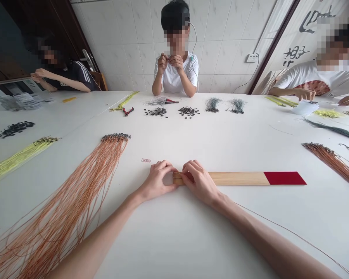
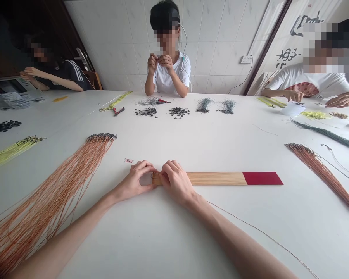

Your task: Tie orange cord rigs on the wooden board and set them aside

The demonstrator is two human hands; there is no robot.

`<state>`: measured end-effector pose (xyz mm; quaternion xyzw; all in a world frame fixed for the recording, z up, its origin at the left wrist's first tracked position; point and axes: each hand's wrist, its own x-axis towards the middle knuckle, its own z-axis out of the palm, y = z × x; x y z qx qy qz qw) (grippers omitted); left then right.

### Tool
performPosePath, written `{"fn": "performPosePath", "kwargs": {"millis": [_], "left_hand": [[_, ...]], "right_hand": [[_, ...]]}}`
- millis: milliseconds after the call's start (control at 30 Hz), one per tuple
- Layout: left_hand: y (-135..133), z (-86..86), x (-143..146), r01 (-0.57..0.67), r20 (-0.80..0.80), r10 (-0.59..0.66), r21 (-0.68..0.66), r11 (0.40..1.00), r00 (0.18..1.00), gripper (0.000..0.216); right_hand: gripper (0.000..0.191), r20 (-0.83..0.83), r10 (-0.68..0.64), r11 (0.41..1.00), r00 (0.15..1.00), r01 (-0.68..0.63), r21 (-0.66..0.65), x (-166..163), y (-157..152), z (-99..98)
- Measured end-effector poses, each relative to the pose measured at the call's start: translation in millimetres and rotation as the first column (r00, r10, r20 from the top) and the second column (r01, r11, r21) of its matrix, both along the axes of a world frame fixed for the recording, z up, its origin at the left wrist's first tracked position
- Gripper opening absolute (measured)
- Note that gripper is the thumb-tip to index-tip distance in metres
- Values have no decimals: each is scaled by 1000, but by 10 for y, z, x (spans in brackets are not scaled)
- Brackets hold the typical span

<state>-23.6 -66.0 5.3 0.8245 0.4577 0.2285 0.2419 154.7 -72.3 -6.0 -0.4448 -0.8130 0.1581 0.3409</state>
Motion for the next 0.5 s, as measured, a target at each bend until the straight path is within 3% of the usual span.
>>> {"fn": "performPosePath", "kwargs": {"millis": [300,500], "left_hand": [[1,6,1,0,15,0,-14,1000,1000,31],[23,13,-13,32,179,-28,-16,999,983,20]], "right_hand": [[12,-95,-56,980,994,37,-197,17,10,13],[11,-126,-60,979,990,34,-199,14,12,6]]}}
